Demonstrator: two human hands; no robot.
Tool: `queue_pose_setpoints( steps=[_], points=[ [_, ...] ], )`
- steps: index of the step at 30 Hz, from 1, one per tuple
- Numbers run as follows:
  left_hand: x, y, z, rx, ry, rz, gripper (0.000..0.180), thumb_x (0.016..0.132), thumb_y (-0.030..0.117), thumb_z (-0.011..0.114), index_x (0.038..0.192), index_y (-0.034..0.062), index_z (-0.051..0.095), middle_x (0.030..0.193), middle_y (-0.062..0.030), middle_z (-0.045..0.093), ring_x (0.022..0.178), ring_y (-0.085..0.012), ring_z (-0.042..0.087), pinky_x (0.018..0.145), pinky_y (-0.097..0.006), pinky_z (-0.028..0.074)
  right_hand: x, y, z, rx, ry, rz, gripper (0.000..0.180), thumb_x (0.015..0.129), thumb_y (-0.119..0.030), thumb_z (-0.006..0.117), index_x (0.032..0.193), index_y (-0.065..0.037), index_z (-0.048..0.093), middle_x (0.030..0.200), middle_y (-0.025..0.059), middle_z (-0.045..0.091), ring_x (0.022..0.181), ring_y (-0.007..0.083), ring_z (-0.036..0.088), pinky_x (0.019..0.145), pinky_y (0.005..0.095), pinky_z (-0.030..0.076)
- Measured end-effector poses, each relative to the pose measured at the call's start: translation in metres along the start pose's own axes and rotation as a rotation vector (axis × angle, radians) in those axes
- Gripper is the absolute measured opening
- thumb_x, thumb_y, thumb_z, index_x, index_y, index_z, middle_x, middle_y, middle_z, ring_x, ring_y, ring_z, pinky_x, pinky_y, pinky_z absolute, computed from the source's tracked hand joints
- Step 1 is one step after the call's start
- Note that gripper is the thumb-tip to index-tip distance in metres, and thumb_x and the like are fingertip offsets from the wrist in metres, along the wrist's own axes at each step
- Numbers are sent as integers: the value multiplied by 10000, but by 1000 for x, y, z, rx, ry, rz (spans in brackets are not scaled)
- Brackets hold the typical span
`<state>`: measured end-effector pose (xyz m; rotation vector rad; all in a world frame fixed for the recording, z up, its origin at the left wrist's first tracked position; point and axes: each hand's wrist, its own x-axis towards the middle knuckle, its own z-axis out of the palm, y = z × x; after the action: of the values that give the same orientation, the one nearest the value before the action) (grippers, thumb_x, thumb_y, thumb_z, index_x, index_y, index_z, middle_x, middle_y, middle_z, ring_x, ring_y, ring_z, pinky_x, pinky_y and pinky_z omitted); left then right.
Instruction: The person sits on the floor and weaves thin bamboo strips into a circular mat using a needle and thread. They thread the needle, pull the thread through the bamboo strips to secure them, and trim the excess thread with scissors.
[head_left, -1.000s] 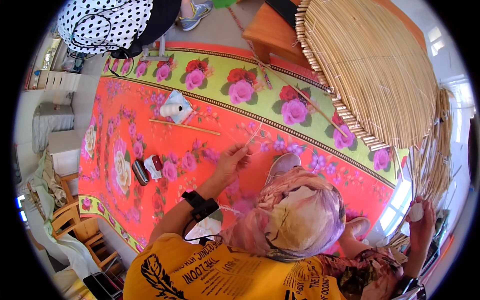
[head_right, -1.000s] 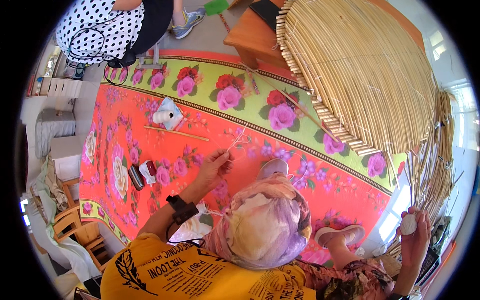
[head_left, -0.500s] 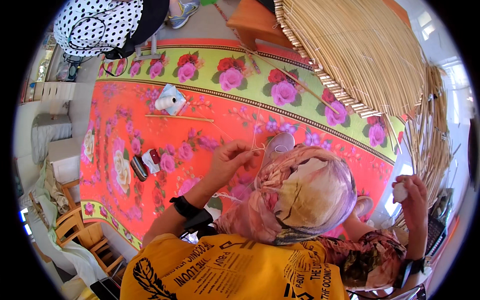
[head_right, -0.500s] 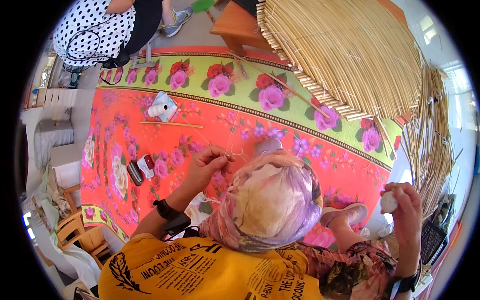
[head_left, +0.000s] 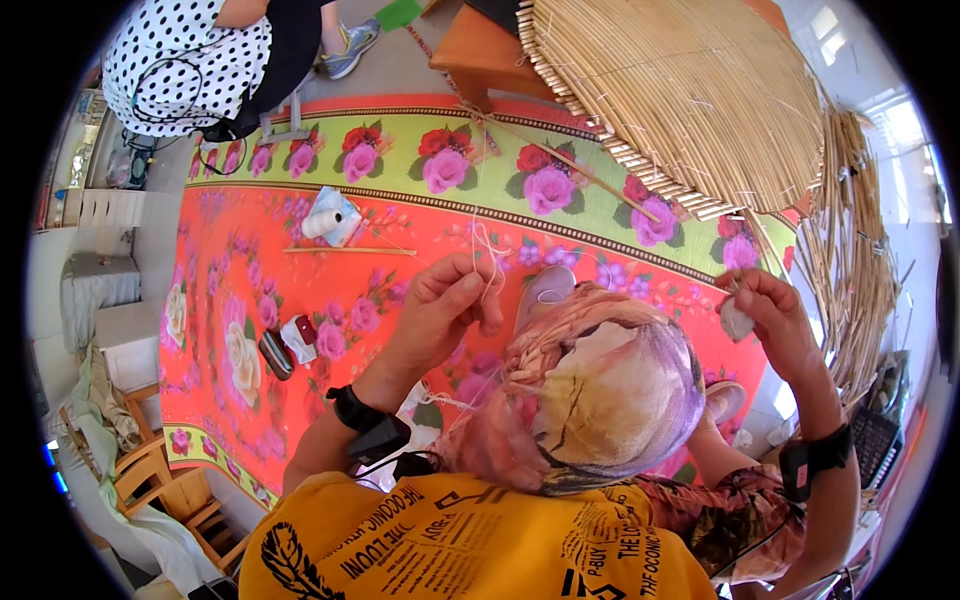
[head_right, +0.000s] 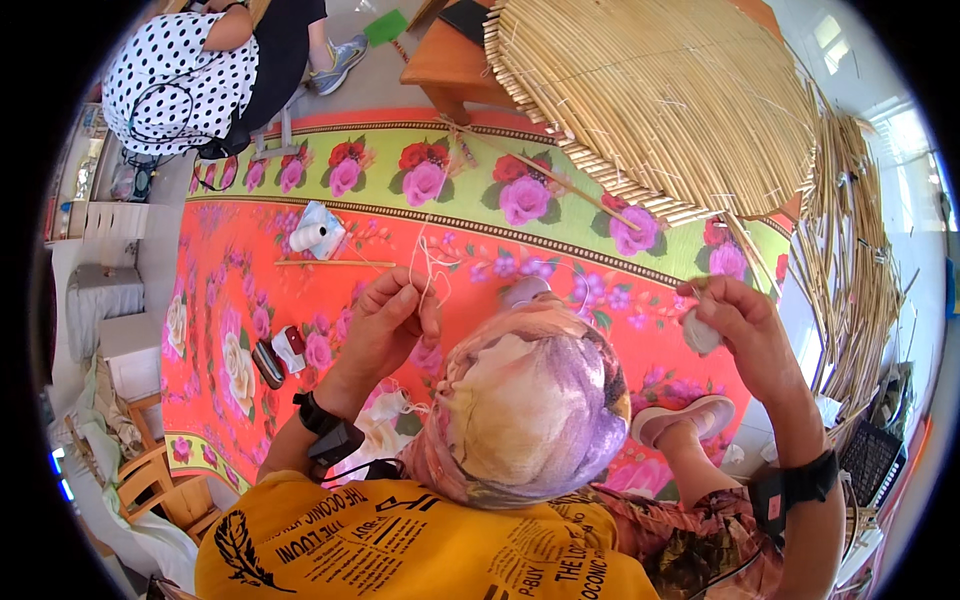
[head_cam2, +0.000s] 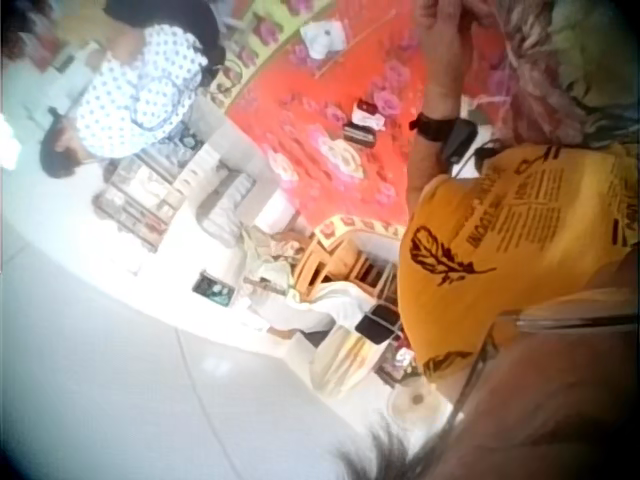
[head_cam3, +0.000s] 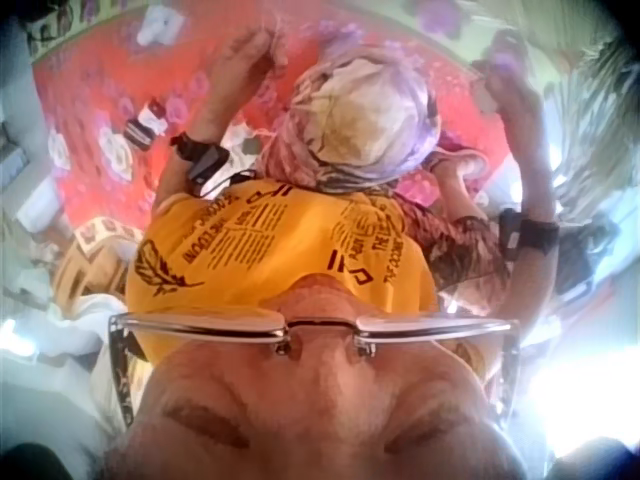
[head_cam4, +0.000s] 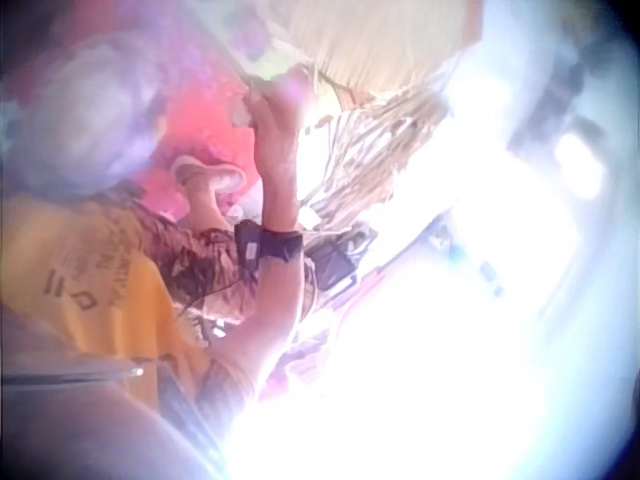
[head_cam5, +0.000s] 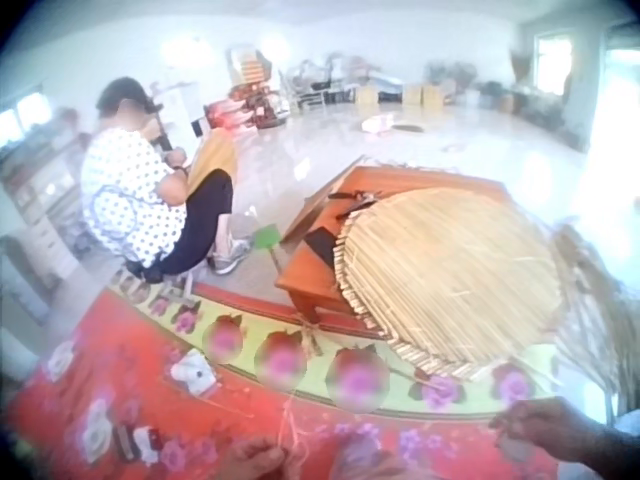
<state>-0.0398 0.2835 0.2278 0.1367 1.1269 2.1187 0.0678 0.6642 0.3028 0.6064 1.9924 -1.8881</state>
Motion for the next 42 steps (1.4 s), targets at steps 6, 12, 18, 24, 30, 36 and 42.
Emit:
queue_pose_setpoints(
  steps=[6,12,18,24,30,36,42],
  points=[
    [8,-4,16,227,-71,22,152,965,109,540,1056,8,606,805,-85,636,676,-147,613,599,-269,505,36,-25,32,35,-292,-173,108,903,-114,586,872,-28,643,1230,106,587,941,109,570,846,284,456],
    [19,-1,25,267,-75,-6,160,945,68,562,1065,-5,638,811,-50,625,683,-122,611,610,-243,500,71,-42,71,50,-576,-215,126,863,-135,641,800,-26,655,1295,140,547,1012,139,596,881,299,451],
    [31,3,28,306,-58,3,183,955,86,548,1089,0,639,774,-33,615,674,-109,601,611,-239,495,93,-41,99,-28,-737,-111,144,858,-145,661,878,-2,672,1119,94,649,956,130,612,864,286,474],
    [36,-3,11,205,12,0,185,971,122,535,1099,33,635,766,-37,611,668,-114,592,599,-225,486,88,-31,61,44,-574,-1,129,873,-134,646,873,-6,653,831,54,666,815,140,631,742,279,504],
    [22,-4,-16,116,147,-7,185,982,136,515,1106,45,618,779,-34,618,657,-103,592,591,-238,510,52,-15,-15,109,-266,42,152,890,-169,618,864,-21,634,787,57,644,716,131,616,616,264,489],
    [14,7,-3,70,38,10,198,987,141,509,1139,48,594,798,-43,627,642,-104,590,560,-240,503,34,-34,0,17,-221,-26,155,893,-159,605,876,-8,638,790,50,639,712,116,610,640,250,492],
    [20,15,32,167,-73,-21,216,978,131,525,1164,46,591,817,-50,641,675,-103,601,584,-232,496,59,-64,58,-75,-571,-235,105,850,-118,634,832,-18,660,1290,154,563,964,127,596,817,282,460]
  ],
)
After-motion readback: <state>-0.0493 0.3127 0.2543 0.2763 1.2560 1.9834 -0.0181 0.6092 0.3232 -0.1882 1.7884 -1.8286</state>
